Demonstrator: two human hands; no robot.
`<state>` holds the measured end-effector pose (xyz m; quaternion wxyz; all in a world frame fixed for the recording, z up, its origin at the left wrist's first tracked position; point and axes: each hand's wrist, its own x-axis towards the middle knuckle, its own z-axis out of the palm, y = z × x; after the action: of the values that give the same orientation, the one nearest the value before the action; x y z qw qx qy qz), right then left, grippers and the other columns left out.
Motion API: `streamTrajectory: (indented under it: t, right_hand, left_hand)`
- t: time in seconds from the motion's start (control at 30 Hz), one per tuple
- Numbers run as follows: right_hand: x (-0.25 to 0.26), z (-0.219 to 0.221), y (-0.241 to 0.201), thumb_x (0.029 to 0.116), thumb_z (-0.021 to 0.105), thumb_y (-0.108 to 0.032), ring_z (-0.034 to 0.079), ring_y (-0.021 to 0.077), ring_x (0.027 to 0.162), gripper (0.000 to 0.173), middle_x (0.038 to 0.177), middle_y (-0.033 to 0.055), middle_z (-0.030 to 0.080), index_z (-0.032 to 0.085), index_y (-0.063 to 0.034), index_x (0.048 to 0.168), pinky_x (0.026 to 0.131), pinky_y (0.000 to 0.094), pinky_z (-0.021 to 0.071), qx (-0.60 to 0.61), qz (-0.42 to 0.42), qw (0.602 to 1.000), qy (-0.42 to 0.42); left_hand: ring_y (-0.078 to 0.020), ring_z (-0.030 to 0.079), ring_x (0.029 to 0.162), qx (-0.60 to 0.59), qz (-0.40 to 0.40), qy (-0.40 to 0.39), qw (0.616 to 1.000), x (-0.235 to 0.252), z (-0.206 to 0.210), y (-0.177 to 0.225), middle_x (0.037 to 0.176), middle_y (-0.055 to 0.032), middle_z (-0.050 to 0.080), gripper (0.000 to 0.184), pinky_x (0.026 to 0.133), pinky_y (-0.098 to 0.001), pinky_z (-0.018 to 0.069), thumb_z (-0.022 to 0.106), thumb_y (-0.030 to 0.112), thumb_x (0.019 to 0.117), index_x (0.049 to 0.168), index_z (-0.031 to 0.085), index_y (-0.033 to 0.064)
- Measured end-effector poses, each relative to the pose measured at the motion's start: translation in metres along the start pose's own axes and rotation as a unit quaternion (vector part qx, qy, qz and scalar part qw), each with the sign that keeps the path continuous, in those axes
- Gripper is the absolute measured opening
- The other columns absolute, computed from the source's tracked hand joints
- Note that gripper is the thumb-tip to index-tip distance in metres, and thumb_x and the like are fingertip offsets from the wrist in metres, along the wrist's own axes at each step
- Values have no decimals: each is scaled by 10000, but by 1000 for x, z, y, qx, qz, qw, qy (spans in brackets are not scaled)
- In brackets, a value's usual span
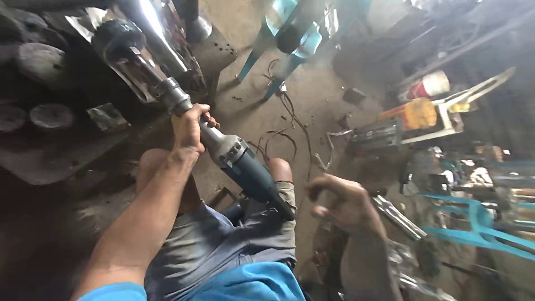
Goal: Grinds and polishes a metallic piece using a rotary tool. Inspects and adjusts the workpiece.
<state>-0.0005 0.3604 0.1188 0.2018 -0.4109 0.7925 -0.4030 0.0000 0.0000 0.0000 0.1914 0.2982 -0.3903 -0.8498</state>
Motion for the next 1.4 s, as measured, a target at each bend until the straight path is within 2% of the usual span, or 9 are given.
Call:
streamTrajectory:
  t: [0.07, 0.13, 0.2, 0.33, 0.4, 0.67, 1.03, 1.23, 1.4]
  right_hand:
    - [-12, 16, 50, 843, 799, -546, 667, 130, 1048, 717, 1184, 38, 695, 623, -117, 1390, 924, 343, 582, -72, 181, 978, -77]
    - [-27, 43, 78, 779, 866, -507, 652, 140, 1144, 857, 1293, 53, 673, 554, -109, 1470, 961, 360, 575, -2, 242, 964, -114]
    - [-32, 72, 89, 794, 878, -437, 680, 134, 1148, 818, 1299, 70, 683, 558, -61, 1446, 973, 350, 605, 64, 220, 969, -96]
    - [-27, 119, 102, 843, 788, -444, 714, 156, 964, 451, 1005, 29, 746, 708, -127, 1154, 902, 462, 587, -66, 264, 962, -32]
    - [-22, 124, 107, 849, 779, -462, 722, 136, 905, 411, 942, 9, 750, 721, -144, 1104, 859, 458, 600, -62, 262, 963, -12]
    - [-2, 103, 99, 837, 781, -464, 708, 123, 991, 445, 1028, 11, 746, 715, -147, 1143, 935, 422, 580, -80, 254, 963, -37]
    - [-4, 103, 100, 804, 811, -408, 709, 104, 1013, 500, 1062, 16, 751, 700, -126, 1201, 959, 397, 580, -15, 266, 963, -36]
    - [-4, 114, 109, 814, 821, -379, 714, 69, 975, 472, 1030, 6, 757, 705, -101, 1177, 938, 343, 591, 13, 235, 972, 3]
    - [2, 125, 109, 784, 834, -404, 723, 103, 969, 512, 1028, 27, 761, 710, -108, 1182, 937, 383, 591, -23, 258, 965, 38]
  left_hand:
    - [-154, 596, 560, 9, -5, -6, 1000, 0, -1, 1, 628, 19, 535, 91, 635, -393, 602, 570, 123, 945, 867, 526, 141]
    - [-157, 593, 553, 6, -7, -5, 1000, -1, -1, 0, 624, 17, 533, 88, 632, -397, 602, 575, 119, 936, 866, 524, 140]
    - [-157, 597, 547, 1, -4, -4, 1000, -1, 1, -1, 614, 16, 537, 97, 632, -391, 605, 578, 112, 932, 858, 522, 139]
    - [-152, 590, 549, -6, -5, -7, 1000, -2, 3, -3, 615, 18, 527, 106, 632, -380, 597, 558, 113, 945, 851, 520, 143]
    - [-152, 587, 551, -2, -2, -6, 1000, 0, 2, -1, 608, 21, 524, 127, 636, -382, 590, 552, 118, 941, 823, 519, 148]
    - [-151, 582, 532, -47, 36, -52, 997, 3, 5, 1, 582, 18, 518, 158, 626, -378, 584, 494, 104, 972, 819, 503, 146]
    - [-150, 580, 558, 10, -12, -64, 998, -2, 6, -13, 636, 17, 551, 104, 594, -371, 560, 618, 241, 925, 853, 582, 176]
    - [-164, 573, 528, -10, -4, -61, 998, 8, 15, -18, 624, -11, 550, 73, 566, -370, 559, 636, 180, 910, 889, 580, 138]
    - [-191, 596, 524, -16, -1, -31, 999, 17, 19, -16, 617, -47, 568, 74, 566, -385, 577, 632, 125, 913, 907, 572, 82]
